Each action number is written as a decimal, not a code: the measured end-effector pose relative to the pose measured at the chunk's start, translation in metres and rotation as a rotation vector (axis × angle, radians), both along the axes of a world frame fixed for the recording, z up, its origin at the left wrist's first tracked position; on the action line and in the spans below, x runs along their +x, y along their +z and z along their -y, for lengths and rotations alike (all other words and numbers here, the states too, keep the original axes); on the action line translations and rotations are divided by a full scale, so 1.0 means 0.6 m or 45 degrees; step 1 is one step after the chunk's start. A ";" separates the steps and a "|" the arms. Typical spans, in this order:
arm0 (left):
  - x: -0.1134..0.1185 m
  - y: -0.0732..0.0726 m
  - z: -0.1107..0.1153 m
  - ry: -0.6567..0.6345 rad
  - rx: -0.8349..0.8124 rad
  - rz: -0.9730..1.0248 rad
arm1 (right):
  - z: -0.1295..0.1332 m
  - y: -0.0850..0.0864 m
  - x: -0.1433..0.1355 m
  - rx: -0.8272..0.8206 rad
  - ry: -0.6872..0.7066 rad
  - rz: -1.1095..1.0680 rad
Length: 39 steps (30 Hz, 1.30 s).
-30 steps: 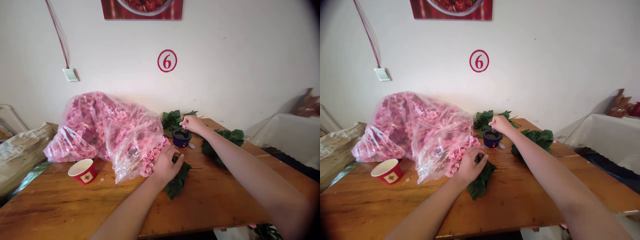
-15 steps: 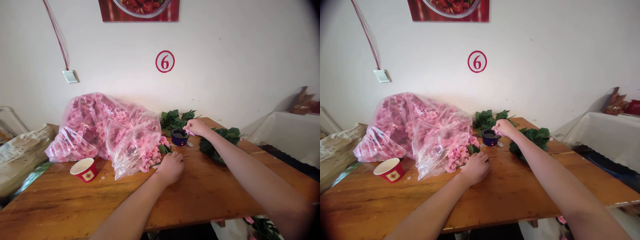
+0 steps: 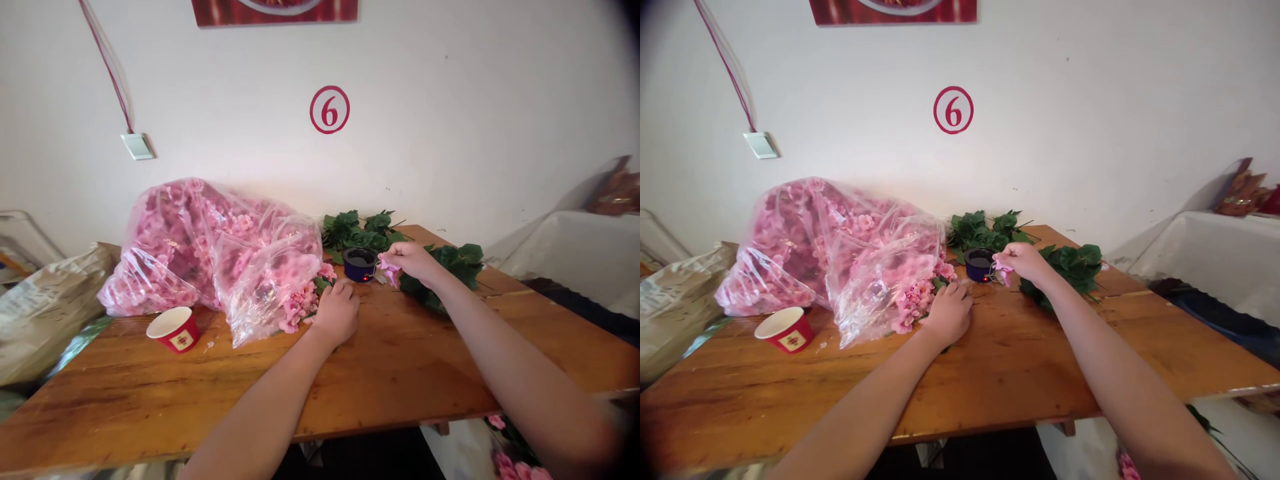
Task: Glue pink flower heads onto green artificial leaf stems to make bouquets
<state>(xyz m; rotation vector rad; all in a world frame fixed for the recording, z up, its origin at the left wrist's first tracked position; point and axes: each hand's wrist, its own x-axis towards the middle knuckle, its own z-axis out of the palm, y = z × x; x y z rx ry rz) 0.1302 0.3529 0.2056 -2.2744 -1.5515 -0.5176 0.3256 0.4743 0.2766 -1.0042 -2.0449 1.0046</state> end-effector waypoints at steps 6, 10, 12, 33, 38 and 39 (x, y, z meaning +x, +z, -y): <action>-0.022 -0.010 -0.012 -0.101 -0.108 0.394 | 0.014 -0.060 0.007 -0.332 0.258 -0.299; -0.030 -0.019 -0.022 -0.141 -0.136 0.560 | 0.011 -0.074 0.004 -0.300 0.260 -0.248; -0.030 -0.021 -0.026 -0.164 -0.160 0.611 | 0.012 -0.074 0.002 -0.279 0.241 -0.208; -0.029 -0.024 -0.031 -0.194 -0.284 0.881 | 0.018 -0.068 0.001 -0.382 0.423 -0.256; -0.029 -0.025 -0.030 -0.180 -0.291 0.878 | 0.017 -0.079 -0.004 -0.354 0.340 -0.186; -0.029 -0.026 -0.031 -0.180 -0.289 0.879 | 0.017 -0.081 -0.006 -0.349 0.326 -0.178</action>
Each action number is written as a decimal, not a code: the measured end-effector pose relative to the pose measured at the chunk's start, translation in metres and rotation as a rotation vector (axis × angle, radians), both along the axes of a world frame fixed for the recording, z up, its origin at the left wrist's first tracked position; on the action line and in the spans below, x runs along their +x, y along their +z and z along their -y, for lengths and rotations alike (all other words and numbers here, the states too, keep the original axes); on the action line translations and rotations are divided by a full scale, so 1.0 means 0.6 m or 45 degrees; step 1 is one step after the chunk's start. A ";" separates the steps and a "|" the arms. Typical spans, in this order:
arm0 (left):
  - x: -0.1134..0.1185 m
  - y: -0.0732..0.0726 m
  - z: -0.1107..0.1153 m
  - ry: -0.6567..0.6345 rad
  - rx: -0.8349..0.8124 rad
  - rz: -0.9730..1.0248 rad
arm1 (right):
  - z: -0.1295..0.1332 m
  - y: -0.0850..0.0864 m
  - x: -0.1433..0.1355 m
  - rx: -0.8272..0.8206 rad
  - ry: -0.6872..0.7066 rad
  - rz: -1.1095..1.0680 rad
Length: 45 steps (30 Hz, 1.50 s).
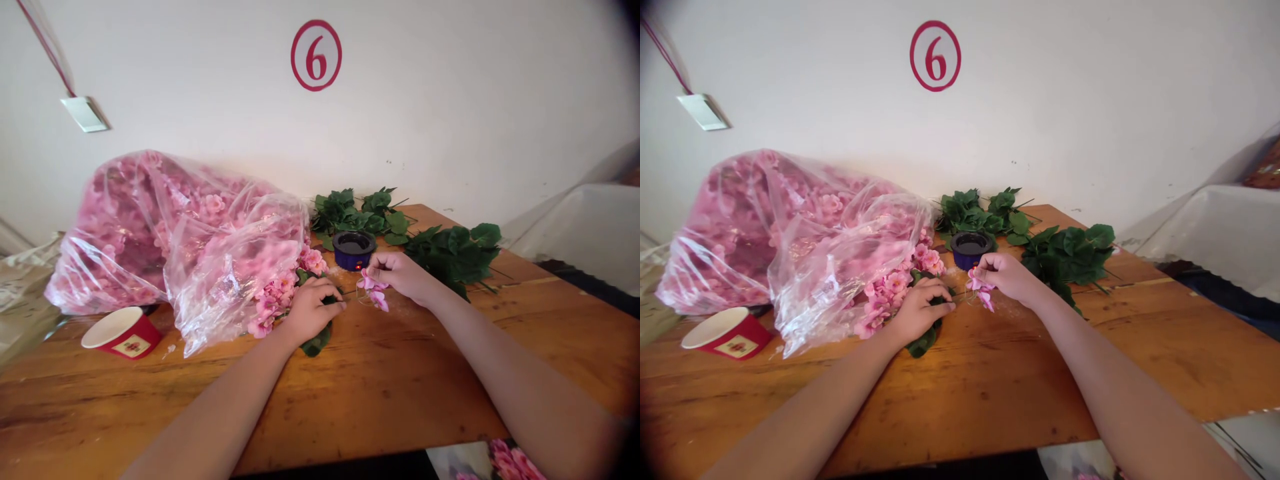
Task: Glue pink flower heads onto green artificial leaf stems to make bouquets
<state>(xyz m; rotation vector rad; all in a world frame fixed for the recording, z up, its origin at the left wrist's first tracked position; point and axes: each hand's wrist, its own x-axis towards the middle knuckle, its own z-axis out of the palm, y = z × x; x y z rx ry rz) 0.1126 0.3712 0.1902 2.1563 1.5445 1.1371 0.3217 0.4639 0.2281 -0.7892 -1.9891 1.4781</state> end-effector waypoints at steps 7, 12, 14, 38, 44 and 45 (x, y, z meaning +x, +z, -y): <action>-0.001 -0.004 -0.003 0.001 -0.009 0.059 | 0.006 0.018 0.011 0.062 0.060 0.095; -0.002 -0.006 -0.005 0.002 -0.059 0.115 | 0.007 0.036 0.033 0.149 0.268 0.434; -0.002 -0.005 -0.005 0.002 -0.072 0.128 | 0.007 0.029 0.028 0.191 0.264 0.514; 0.006 -0.011 -0.002 -0.047 -0.104 0.142 | 0.010 -0.034 -0.022 0.162 0.225 0.357; 0.005 -0.017 -0.006 -0.027 -0.142 0.085 | 0.004 -0.053 -0.025 0.072 0.255 0.302; 0.005 -0.019 -0.007 -0.031 -0.143 0.080 | 0.003 -0.055 -0.025 0.057 0.259 0.288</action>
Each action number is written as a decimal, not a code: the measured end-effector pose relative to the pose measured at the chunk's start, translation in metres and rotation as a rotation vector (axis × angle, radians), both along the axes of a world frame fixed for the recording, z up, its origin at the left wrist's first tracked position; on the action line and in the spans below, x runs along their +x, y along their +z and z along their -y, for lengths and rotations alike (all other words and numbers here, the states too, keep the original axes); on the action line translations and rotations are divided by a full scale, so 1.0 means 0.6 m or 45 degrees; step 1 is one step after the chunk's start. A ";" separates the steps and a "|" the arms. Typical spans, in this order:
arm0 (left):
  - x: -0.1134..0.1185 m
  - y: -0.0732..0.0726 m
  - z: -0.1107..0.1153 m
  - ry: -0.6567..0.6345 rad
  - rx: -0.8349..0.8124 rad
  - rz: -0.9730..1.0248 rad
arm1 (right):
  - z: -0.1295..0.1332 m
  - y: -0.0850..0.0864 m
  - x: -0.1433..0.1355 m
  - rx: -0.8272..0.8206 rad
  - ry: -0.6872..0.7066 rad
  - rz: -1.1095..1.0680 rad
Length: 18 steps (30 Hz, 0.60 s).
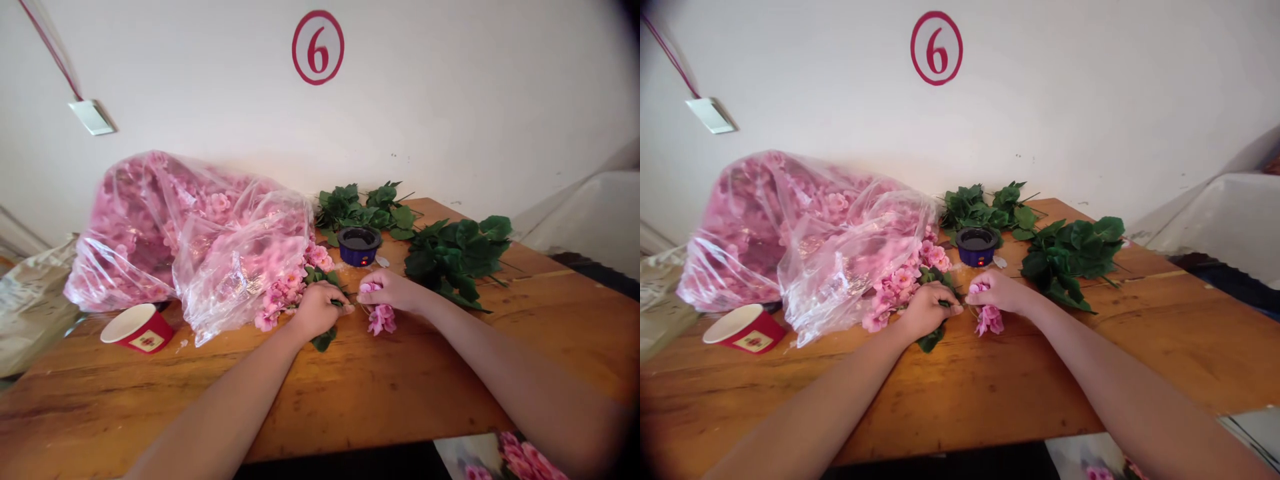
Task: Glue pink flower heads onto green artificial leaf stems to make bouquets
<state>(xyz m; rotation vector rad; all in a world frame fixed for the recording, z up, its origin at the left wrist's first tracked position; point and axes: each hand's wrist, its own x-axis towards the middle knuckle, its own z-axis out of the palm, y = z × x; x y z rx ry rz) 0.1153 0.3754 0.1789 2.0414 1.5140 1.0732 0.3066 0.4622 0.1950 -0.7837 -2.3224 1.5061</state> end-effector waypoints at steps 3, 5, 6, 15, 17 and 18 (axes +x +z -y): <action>-0.002 -0.005 -0.002 -0.006 0.004 -0.005 | -0.003 -0.008 -0.001 -0.040 0.005 -0.045; -0.004 -0.007 -0.002 0.004 0.008 -0.015 | -0.005 -0.012 -0.001 -0.034 0.005 -0.054; -0.004 -0.008 -0.002 0.010 0.007 -0.020 | -0.005 -0.014 -0.001 -0.021 0.002 -0.054; 0.000 0.002 0.003 0.036 0.046 0.070 | 0.001 0.008 -0.002 0.031 0.018 -0.044; 0.003 0.010 0.007 0.024 0.100 0.076 | 0.000 0.021 0.002 0.036 0.031 -0.052; 0.004 0.015 0.009 -0.001 0.133 0.057 | 0.000 0.027 0.006 0.047 0.035 -0.051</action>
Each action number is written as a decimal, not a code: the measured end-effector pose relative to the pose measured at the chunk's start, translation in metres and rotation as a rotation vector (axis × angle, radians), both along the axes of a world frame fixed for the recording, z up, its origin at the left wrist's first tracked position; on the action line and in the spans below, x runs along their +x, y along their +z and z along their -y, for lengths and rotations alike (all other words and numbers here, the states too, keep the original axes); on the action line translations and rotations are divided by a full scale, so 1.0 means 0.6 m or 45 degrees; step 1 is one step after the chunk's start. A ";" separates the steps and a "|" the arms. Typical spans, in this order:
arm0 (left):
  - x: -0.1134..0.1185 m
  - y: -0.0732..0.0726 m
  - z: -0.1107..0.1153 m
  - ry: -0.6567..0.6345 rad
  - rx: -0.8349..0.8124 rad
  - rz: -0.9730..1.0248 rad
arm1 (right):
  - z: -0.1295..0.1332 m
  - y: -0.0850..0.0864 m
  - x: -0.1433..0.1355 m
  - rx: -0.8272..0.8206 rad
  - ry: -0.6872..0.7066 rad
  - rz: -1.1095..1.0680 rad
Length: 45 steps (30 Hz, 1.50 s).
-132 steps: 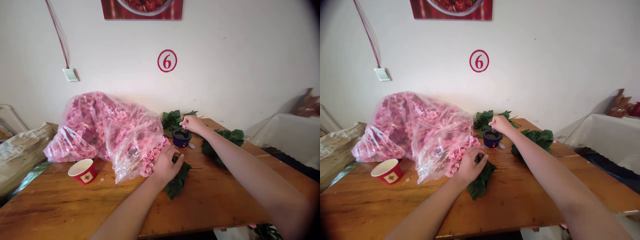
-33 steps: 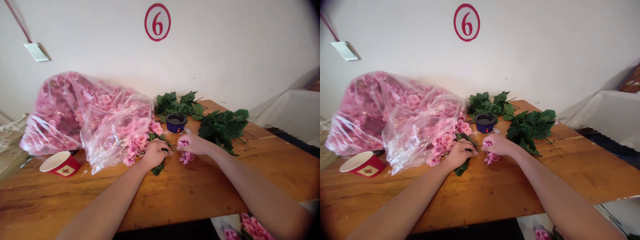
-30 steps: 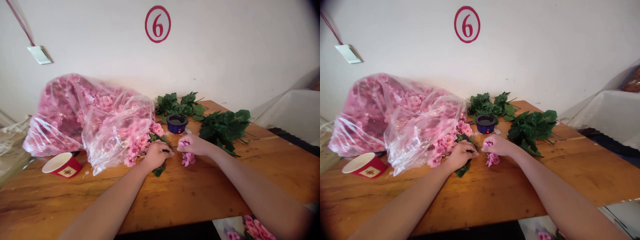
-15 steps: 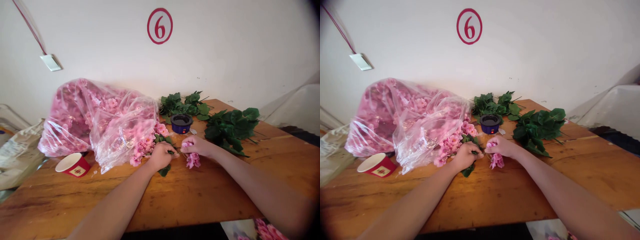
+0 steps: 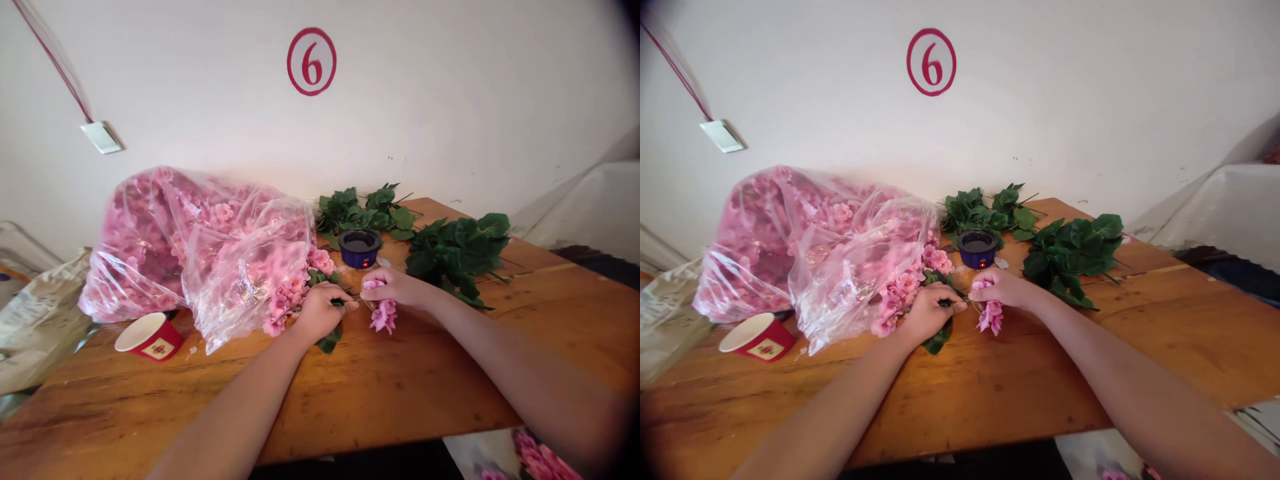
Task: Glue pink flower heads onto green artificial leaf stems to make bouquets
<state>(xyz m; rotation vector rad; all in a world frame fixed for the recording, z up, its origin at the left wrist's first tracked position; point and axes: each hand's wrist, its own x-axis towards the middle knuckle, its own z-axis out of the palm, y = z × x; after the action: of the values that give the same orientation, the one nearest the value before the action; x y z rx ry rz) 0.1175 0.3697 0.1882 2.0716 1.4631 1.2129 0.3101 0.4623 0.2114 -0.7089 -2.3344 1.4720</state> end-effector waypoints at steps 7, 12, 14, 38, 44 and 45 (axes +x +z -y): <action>-0.014 0.049 0.021 -0.248 0.198 -0.453 | -0.009 0.006 0.025 -0.363 -0.023 -0.161; -0.034 0.051 0.012 -0.301 0.220 -0.532 | -0.019 -0.017 0.026 -0.576 0.010 -0.275; -0.036 0.041 0.005 -0.284 0.175 -0.546 | -0.022 -0.020 0.022 -0.575 0.056 -0.254; -0.031 -0.002 -0.022 -0.229 0.099 -0.463 | -0.036 -0.041 0.007 -0.272 -0.053 -0.106; -0.032 -0.005 -0.022 -0.244 0.103 -0.430 | -0.028 -0.042 0.005 -0.229 -0.124 -0.105; -0.033 -0.004 -0.021 -0.244 0.098 -0.409 | -0.028 -0.043 0.004 -0.224 -0.119 -0.093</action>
<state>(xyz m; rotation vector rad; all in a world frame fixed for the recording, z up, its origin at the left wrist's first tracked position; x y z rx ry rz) 0.0979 0.3823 0.1856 2.4847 1.3211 0.9084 0.3126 0.4788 0.1857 -0.7833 -2.1068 1.6464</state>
